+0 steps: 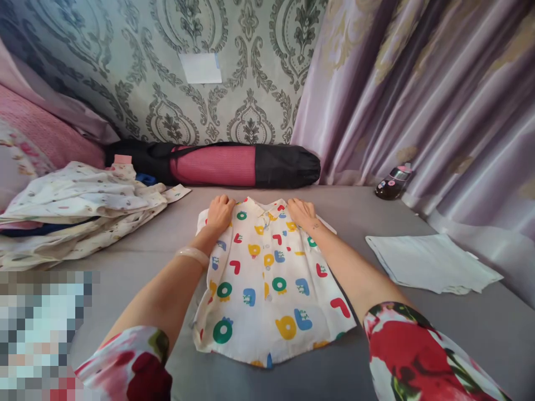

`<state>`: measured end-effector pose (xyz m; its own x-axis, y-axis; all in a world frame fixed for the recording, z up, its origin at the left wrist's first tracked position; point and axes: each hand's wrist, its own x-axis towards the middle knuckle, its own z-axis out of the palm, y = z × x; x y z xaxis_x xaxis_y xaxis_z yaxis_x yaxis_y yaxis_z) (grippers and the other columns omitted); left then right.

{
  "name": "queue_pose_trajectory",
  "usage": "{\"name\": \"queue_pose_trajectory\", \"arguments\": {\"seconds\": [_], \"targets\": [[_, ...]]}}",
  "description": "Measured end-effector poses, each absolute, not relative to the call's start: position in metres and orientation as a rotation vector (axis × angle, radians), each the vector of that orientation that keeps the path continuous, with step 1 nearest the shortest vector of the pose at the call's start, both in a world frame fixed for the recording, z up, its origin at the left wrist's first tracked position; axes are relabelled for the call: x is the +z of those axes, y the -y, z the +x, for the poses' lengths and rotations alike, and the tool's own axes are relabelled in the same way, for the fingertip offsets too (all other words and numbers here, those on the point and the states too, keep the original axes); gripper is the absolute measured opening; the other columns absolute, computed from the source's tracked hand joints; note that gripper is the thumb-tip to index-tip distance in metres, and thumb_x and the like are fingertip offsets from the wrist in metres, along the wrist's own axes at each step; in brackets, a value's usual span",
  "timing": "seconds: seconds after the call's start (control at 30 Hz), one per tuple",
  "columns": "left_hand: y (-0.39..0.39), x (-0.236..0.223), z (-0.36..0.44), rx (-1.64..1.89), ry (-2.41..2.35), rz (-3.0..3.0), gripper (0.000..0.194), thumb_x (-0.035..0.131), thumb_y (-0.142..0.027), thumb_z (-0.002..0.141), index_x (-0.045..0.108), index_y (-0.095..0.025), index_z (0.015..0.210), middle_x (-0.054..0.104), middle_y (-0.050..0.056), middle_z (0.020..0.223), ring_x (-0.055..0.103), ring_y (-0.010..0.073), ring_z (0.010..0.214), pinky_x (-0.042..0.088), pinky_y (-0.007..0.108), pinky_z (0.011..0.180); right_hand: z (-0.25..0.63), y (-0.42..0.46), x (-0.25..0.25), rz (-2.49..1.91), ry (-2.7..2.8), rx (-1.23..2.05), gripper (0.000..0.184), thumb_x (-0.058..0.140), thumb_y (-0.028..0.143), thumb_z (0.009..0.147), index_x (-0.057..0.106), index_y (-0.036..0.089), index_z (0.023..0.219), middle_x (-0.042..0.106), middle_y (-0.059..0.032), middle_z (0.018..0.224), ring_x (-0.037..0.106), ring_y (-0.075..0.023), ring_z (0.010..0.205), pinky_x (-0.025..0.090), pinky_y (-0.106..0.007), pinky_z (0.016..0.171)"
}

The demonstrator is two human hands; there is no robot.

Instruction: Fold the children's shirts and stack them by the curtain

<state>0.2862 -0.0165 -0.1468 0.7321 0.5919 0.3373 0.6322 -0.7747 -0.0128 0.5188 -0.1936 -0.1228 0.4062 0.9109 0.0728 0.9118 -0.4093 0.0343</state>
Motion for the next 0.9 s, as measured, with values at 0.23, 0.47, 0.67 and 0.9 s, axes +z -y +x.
{"name": "queue_pose_trajectory", "arguments": {"seconds": [0.23, 0.47, 0.67, 0.9], "targets": [[0.006, -0.144, 0.277, -0.274, 1.283, -2.938, 0.037, 0.037, -0.035, 0.095, 0.064, -0.017, 0.111, 0.069, 0.014, 0.103, 0.062, 0.0272, 0.097, 0.043, 0.035, 0.082, 0.537, 0.199, -0.125, -2.589, 1.43, 0.156, 0.03, 0.044, 0.035, 0.097, 0.063, 0.021, 0.115, 0.069, -0.0122, 0.115, 0.063, -0.0256, 0.107, 0.043, -0.032, 0.087], [-0.02, -0.123, 0.222, -0.169, 1.735, -3.154, 0.049, 0.051, -0.065, 0.076, 0.067, -0.019, 0.084, 0.069, 0.008, 0.077, 0.064, 0.0248, 0.074, 0.045, 0.029, 0.061, 0.589, 0.232, -0.114, -2.462, 1.116, 0.539, 0.039, 0.051, 0.046, 0.095, 0.069, 0.015, 0.08, 0.07, -0.0035, 0.073, 0.063, -0.0148, 0.065, 0.04, -0.021, 0.055], [-0.024, -0.113, 0.182, -0.311, 1.898, -3.353, 0.044, 0.066, -0.062, 0.058, 0.065, -0.019, 0.07, 0.062, 0.002, 0.063, 0.057, 0.0194, 0.063, 0.04, 0.026, 0.054, 0.612, 0.264, -0.103, -2.224, 0.843, 0.878, 0.016, 0.075, 0.031, 0.079, 0.069, 0.016, 0.078, 0.068, 0.0001, 0.068, 0.059, -0.0107, 0.059, 0.041, -0.018, 0.051], [-0.038, -0.124, 0.172, -0.506, 1.865, -3.24, 0.043, 0.063, -0.059, 0.057, 0.066, -0.02, 0.076, 0.057, 0.0, 0.06, 0.054, 0.0184, 0.061, 0.038, 0.026, 0.054, 0.628, 0.276, -0.107, -2.202, 0.914, 0.915, 0.023, 0.084, 0.026, 0.066, 0.071, 0.015, 0.082, 0.072, -0.0017, 0.074, 0.063, -0.013, 0.067, 0.047, -0.019, 0.058]]}}
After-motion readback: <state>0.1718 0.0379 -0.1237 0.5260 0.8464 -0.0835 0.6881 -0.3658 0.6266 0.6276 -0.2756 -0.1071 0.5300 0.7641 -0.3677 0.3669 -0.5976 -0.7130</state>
